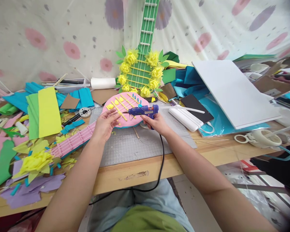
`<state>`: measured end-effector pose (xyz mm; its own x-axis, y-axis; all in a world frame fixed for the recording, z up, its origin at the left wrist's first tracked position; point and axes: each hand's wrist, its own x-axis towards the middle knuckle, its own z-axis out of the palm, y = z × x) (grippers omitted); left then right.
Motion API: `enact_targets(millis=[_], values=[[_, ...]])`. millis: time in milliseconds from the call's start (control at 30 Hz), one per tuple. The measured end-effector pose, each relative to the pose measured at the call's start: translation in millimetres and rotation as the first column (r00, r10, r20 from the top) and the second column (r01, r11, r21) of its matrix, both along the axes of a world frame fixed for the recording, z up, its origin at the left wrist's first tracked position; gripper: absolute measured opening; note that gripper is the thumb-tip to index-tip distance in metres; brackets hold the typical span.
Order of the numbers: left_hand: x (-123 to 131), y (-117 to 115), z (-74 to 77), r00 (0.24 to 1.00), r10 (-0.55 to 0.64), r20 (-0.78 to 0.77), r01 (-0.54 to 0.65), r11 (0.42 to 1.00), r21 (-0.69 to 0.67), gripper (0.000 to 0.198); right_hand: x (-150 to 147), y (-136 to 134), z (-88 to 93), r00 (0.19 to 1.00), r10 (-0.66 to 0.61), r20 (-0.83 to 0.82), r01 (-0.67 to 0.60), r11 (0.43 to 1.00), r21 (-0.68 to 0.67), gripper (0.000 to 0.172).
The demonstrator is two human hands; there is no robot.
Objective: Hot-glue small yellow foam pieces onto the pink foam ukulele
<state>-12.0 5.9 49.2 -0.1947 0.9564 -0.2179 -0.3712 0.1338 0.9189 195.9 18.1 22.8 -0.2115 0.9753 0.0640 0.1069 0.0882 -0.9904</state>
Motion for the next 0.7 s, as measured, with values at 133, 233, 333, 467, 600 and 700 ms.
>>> enact_targets(millis=[133, 233, 333, 467, 600, 700], values=[[-1.0, 1.2, -1.5, 1.0, -0.011, -0.013, 0.011, 1.0, 0.004, 0.03, -0.1, 0.7, -1.3, 1.0, 0.005, 0.015, -0.006, 1.0, 0.009, 0.052], [-1.0, 1.4, -1.0, 1.0, -0.009, -0.007, 0.009, 1.0, -0.002, 0.03, -0.3, 1.5, -2.8, 1.0, 0.007, 0.017, -0.007, 1.0, 0.01, 0.054], [-0.3, 0.8, 0.1, 1.0, -0.002, 0.008, 0.002, 1.0, -0.01, 0.029, -0.9, 1.4, -2.5, 1.0, 0.015, 0.008, -0.015, 1.0, 0.007, 0.054], [0.1, 0.2, 1.1, 1.0, -0.008, 0.015, 0.008, 1.0, -0.013, 0.029, -1.6, 0.5, -0.7, 1.0, 0.015, 0.004, -0.015, 1.0, -0.004, 0.054], [0.0, -0.3, 1.6, 1.0, -0.024, 0.002, 0.024, 1.0, -0.015, 0.031, -1.8, 0.8, -1.1, 1.0, 0.007, 0.0, -0.007, 1.0, -0.022, 0.053], [0.4, -1.0, 1.5, 0.999, -0.033, 0.006, 0.033, 0.999, -0.013, 0.032, -1.6, 1.8, -3.0, 1.0, 0.008, -0.013, -0.008, 1.0, -0.012, 0.053]])
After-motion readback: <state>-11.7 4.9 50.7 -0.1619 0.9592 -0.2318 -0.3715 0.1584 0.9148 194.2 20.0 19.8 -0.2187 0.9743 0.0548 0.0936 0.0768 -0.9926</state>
